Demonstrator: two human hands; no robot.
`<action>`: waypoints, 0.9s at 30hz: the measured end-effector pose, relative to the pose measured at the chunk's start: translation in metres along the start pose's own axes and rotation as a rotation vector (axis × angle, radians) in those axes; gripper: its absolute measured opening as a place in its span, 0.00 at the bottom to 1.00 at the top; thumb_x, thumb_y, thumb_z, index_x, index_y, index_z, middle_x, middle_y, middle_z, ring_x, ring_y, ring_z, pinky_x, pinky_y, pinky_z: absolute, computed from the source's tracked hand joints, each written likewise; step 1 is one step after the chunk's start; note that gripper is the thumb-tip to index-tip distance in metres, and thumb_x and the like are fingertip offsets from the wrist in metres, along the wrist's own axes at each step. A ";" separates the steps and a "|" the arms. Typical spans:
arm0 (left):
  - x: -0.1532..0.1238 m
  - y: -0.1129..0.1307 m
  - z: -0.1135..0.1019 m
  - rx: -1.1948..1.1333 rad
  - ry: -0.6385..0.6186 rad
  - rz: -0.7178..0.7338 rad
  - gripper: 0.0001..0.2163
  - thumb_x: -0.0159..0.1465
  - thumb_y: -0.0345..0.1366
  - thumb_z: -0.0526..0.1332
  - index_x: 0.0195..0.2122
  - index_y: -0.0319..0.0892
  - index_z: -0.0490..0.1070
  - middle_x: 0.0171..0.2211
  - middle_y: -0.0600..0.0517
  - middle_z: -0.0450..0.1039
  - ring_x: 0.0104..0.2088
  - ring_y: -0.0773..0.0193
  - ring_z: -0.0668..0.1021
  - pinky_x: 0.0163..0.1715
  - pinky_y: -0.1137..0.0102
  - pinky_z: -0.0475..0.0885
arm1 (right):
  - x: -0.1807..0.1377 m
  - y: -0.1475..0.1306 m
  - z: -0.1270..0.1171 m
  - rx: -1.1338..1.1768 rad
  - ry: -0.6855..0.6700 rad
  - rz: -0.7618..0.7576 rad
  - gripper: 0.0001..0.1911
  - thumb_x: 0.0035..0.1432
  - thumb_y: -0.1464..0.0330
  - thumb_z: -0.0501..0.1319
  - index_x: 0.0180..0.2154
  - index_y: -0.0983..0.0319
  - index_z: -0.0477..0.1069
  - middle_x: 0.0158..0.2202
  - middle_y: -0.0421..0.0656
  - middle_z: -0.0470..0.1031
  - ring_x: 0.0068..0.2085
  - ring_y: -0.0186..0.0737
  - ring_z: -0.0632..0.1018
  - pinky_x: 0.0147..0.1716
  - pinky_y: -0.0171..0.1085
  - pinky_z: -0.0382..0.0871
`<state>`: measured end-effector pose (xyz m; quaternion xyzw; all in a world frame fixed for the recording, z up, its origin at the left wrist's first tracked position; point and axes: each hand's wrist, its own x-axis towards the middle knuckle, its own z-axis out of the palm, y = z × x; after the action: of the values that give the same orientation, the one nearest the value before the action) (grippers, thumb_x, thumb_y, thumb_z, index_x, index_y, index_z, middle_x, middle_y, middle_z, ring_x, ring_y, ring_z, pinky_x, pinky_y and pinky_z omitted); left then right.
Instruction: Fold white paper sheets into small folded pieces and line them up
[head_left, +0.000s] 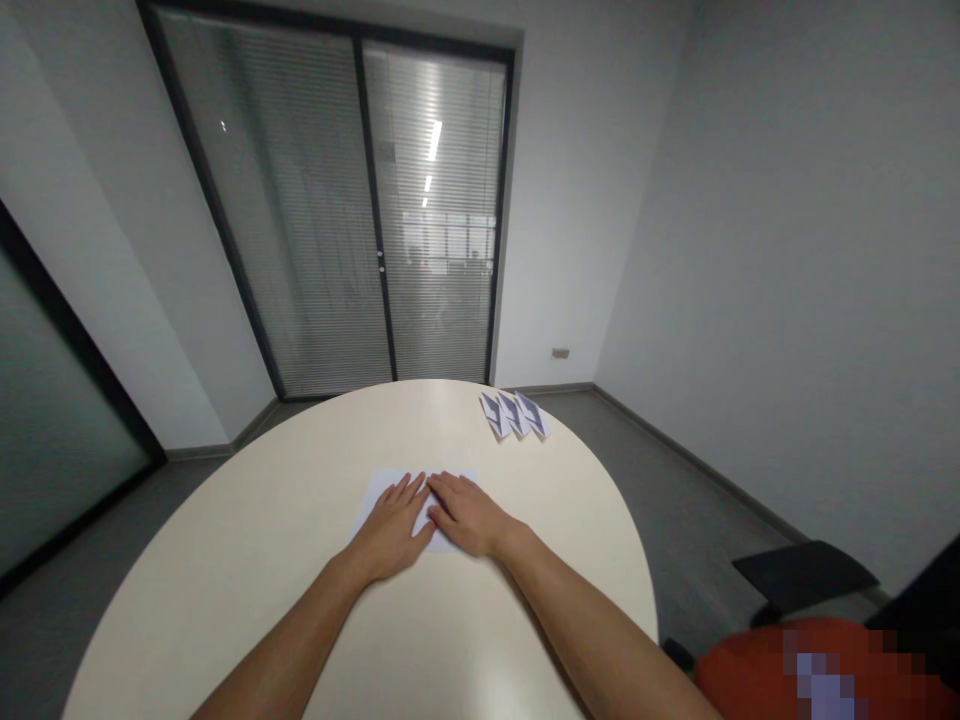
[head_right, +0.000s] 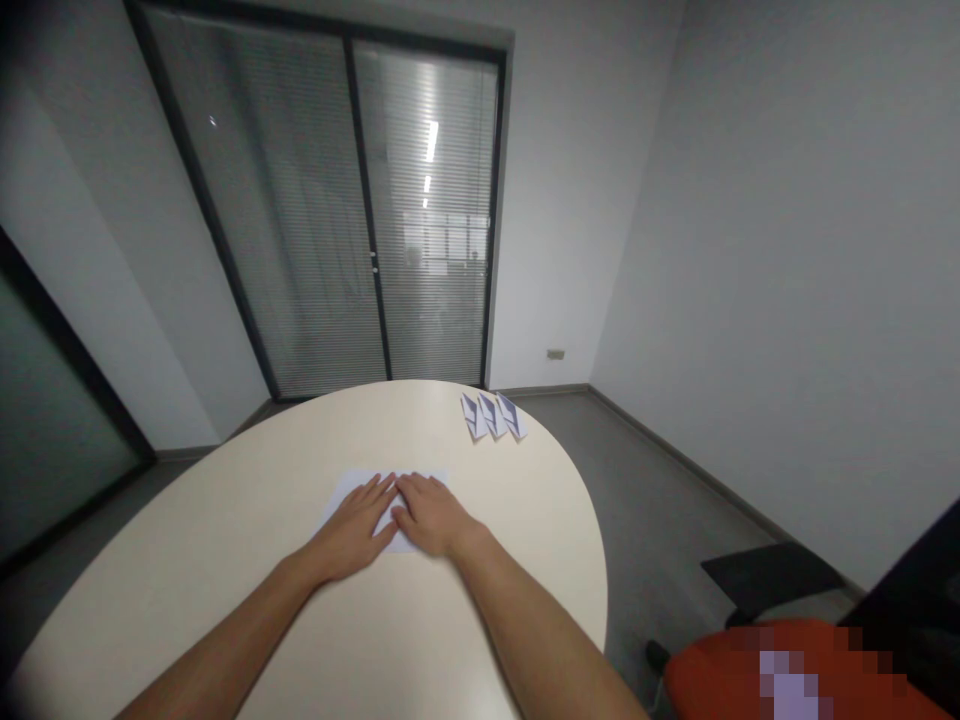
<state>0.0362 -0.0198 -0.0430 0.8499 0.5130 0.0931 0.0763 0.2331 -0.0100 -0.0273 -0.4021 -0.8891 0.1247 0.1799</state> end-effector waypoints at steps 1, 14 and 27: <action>0.001 -0.001 0.002 0.004 0.004 0.000 0.29 0.70 0.44 0.47 0.70 0.40 0.51 0.72 0.45 0.47 0.71 0.51 0.50 0.68 0.53 0.50 | 0.000 -0.001 0.003 -0.014 -0.035 0.044 0.31 0.71 0.58 0.46 0.68 0.68 0.54 0.69 0.56 0.56 0.69 0.51 0.58 0.66 0.50 0.51; 0.003 -0.016 0.002 0.171 0.163 -0.364 0.29 0.71 0.44 0.47 0.66 0.27 0.57 0.69 0.32 0.52 0.70 0.42 0.55 0.66 0.49 0.51 | -0.001 -0.003 0.003 -0.075 -0.125 0.256 0.45 0.67 0.45 0.41 0.71 0.70 0.44 0.72 0.54 0.41 0.72 0.54 0.44 0.69 0.52 0.37; 0.006 -0.013 0.008 0.115 0.044 -0.258 0.29 0.72 0.48 0.43 0.69 0.35 0.55 0.71 0.39 0.49 0.71 0.46 0.53 0.66 0.51 0.52 | -0.002 0.004 0.000 -0.104 -0.139 0.314 0.45 0.66 0.43 0.39 0.71 0.68 0.42 0.73 0.51 0.39 0.73 0.53 0.41 0.68 0.57 0.33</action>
<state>0.0294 -0.0090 -0.0529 0.7775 0.6242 0.0713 0.0276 0.2364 -0.0088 -0.0293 -0.5350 -0.8309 0.1326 0.0755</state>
